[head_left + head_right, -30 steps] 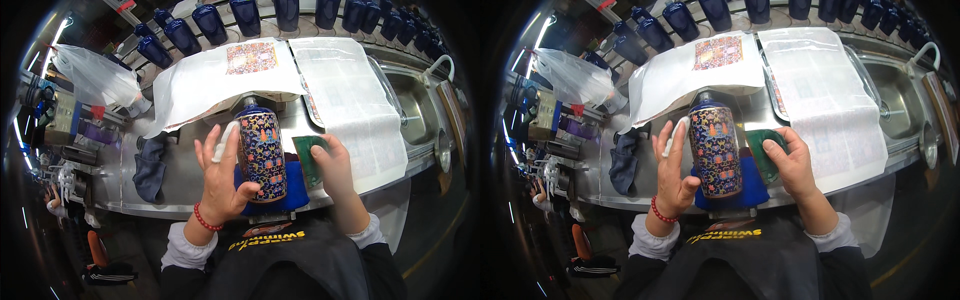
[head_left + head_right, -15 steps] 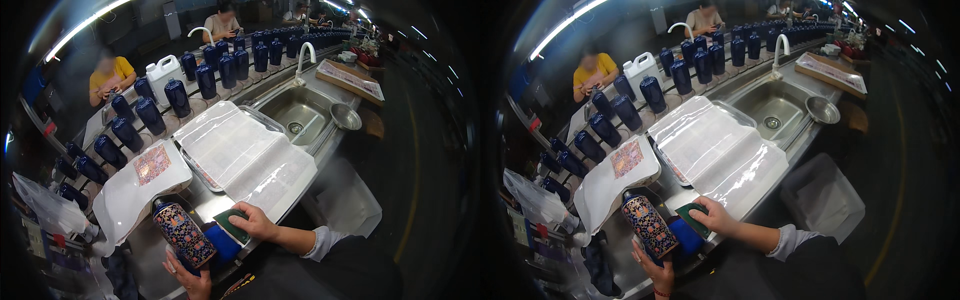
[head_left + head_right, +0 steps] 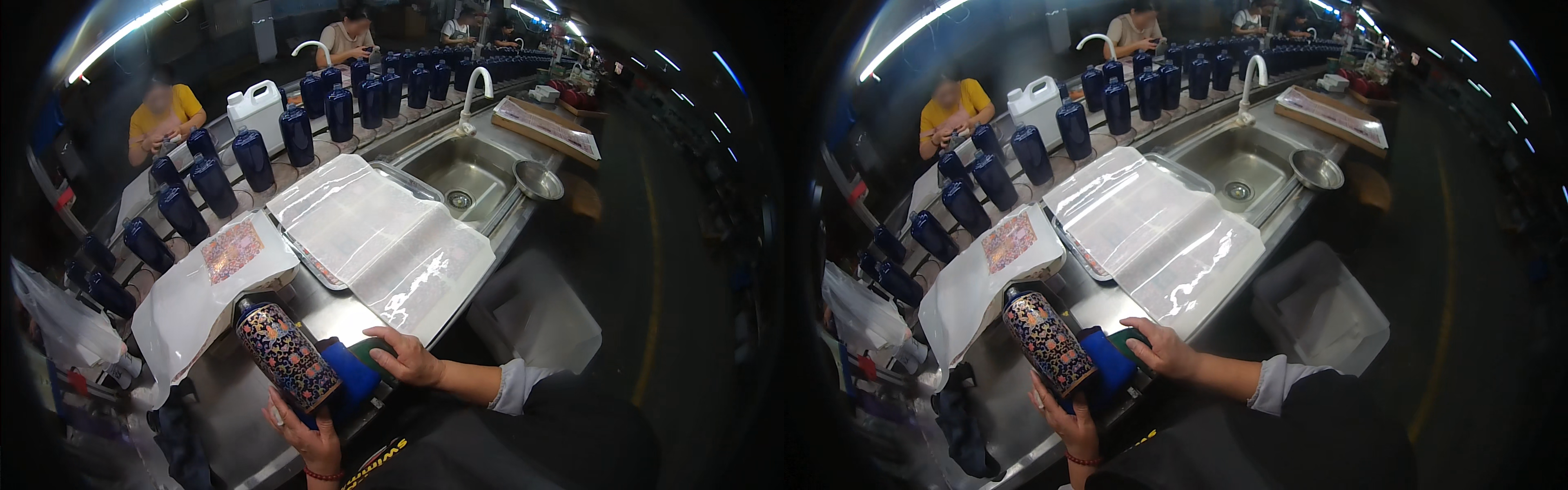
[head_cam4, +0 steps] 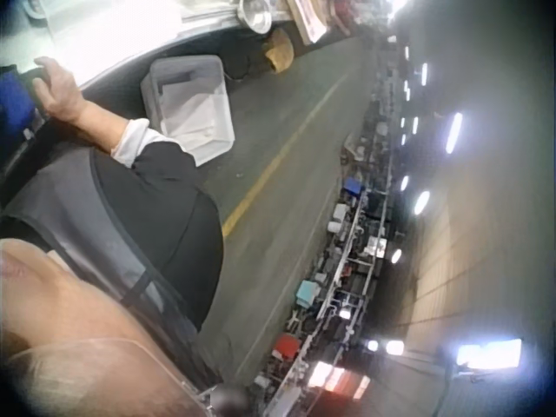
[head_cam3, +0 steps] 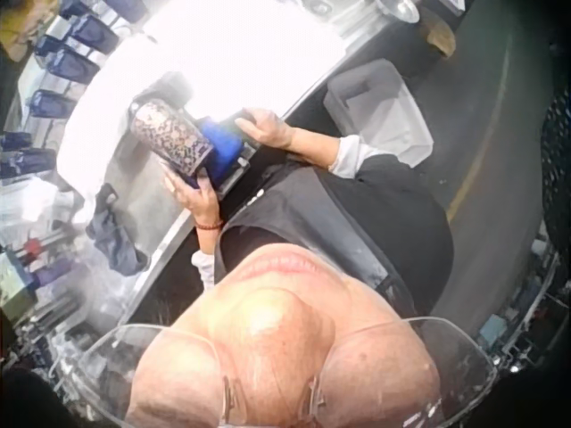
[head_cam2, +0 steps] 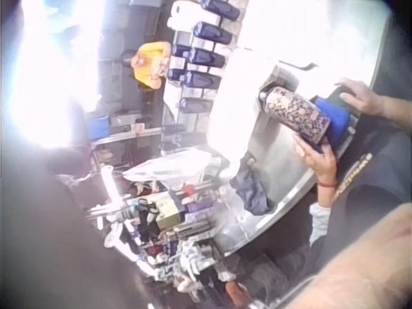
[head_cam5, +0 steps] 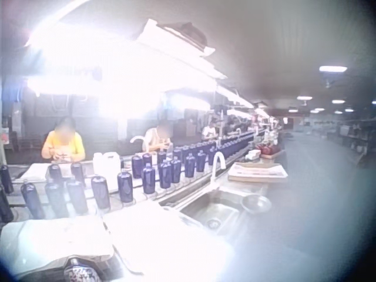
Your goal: The person scrubs the surface of a decorated ceramic vase with a green sponge while holding it steady with the other hand. After scrubbing, the person places the vase on a nearby rack and folds a sheet of paper on the workbench.
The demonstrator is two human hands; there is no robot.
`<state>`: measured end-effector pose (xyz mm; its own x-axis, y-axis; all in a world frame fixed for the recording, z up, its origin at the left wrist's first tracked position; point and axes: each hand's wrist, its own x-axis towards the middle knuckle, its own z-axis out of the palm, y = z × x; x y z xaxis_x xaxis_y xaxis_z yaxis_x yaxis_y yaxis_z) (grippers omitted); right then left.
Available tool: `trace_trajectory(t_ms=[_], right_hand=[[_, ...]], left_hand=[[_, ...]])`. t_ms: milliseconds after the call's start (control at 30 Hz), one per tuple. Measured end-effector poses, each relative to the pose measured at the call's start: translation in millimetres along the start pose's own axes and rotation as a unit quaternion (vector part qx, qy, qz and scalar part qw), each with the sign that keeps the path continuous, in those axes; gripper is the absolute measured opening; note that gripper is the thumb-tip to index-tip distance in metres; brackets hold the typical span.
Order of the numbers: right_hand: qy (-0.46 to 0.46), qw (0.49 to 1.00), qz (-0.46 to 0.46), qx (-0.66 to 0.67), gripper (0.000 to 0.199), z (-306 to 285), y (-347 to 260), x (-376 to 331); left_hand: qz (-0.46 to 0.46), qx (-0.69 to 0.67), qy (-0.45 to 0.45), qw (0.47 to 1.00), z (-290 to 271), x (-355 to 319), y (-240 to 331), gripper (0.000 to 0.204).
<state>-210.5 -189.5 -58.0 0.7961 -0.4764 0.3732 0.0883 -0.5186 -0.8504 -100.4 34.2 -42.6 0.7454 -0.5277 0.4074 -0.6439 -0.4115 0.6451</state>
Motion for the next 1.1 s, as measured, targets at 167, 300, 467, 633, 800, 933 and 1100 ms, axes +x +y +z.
trace_trajectory(t_ms=[167, 300, 467, 633, 800, 933, 1100], right_hand=[[0.009, 1.0, -0.001, -0.021, 0.037, 6, 0, 1], [0.002, 1.0, 0.014, -0.021, 0.033, 9, -2, 4], [0.002, 0.998, 0.047, -0.038, 0.032, 12, -6, 8], [0.02, 0.996, 0.046, -0.076, 0.031, 17, -5, 10], [0.027, 0.994, 0.062, -0.09, 0.031, 21, -5, 9], [0.039, 0.996, 0.05, -0.071, 0.031, 22, -3, 9], [0.027, 0.998, 0.04, -0.052, 0.031, 18, 3, 8]], left_hand=[[0.015, -0.015, -0.007, 1.0, 0, -1, -9, 0.089], [0.032, -0.032, -0.016, 0.999, 1, -2, -16, 0.088], [0.017, -0.094, -0.063, 0.993, -2, -8, -28, 0.092], [0.061, -0.117, -0.084, 0.988, -2, -9, -39, 0.094], [0.07, -0.128, -0.088, 0.985, 1, -11, -44, 0.093], [0.073, -0.12, -0.08, 0.987, 2, -11, -42, 0.092], [0.042, -0.098, -0.07, 0.992, 2, -10, -34, 0.09]])
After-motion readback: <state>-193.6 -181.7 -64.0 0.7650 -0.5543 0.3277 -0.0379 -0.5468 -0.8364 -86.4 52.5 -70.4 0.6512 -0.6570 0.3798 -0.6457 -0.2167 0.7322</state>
